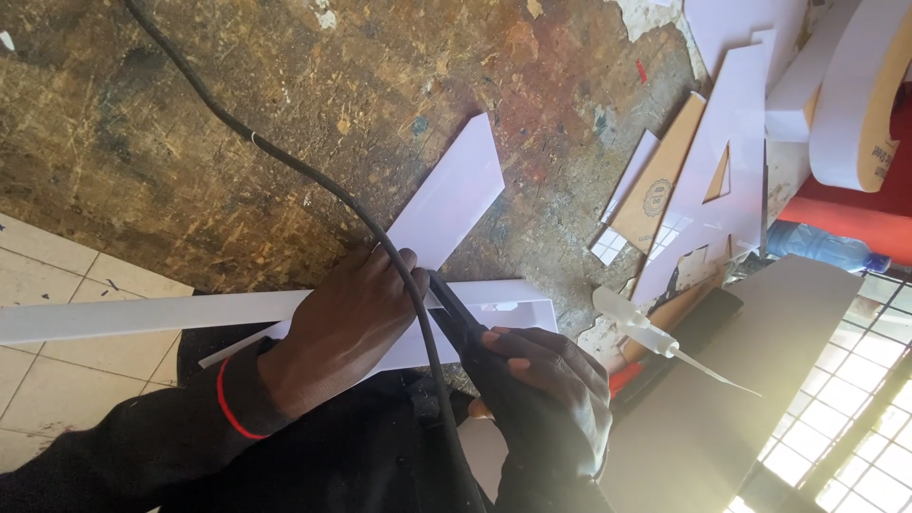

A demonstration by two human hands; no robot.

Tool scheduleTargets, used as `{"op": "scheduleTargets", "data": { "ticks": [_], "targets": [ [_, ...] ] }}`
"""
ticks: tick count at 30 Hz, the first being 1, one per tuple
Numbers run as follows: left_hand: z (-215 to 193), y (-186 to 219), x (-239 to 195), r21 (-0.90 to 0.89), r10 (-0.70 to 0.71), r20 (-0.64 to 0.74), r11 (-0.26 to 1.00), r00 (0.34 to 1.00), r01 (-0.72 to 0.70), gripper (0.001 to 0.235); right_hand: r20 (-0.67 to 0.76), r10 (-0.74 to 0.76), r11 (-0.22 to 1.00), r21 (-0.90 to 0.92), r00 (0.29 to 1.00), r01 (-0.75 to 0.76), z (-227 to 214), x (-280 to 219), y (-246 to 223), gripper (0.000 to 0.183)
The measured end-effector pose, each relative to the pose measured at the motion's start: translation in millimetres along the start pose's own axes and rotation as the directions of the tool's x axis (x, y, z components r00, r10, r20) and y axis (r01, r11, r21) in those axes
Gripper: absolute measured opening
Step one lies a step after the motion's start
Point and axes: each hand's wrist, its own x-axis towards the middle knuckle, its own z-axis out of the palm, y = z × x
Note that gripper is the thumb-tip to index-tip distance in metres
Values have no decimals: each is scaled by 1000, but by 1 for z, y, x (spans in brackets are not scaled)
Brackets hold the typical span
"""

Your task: Gluing and bonding thin plastic strips to the edges of a Y-shaped sign component to create a 3D effect.

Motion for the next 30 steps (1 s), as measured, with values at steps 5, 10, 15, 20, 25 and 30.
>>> {"op": "scheduleTargets", "data": {
  "ticks": [5, 10, 15, 20, 25, 30],
  "targets": [
    [-4, 0, -1, -35, -4, -3, 999, 1000, 4, 10, 67, -55, 998, -5, 996, 55, -5, 1, 4, 61],
    [-4, 0, -1, -92, -16, -22, 996, 1000, 14, 14, 35, -29, 1000, 5, 999, 29, -3, -1, 4, 58],
    [-5, 0, -1, -71, -11, -18, 997, 1000, 10, 11, 48, 3, 999, -39, 999, -1, -3, -1, 1, 60],
    [-5, -1, 1, -48, 6, -6, 999, 1000, -6, 13, 55, -53, 999, -8, 997, 54, -4, 2, 3, 61],
    [-2, 0, 0, -42, -9, -18, 999, 1000, 9, 19, 96, -59, 998, -3, 994, 60, -6, 2, 5, 61],
    [-5, 1, -1, -58, -29, -4, 998, 1000, 29, 10, 68, -22, 999, -46, 997, 25, -3, 4, -4, 57]
  ]
}}
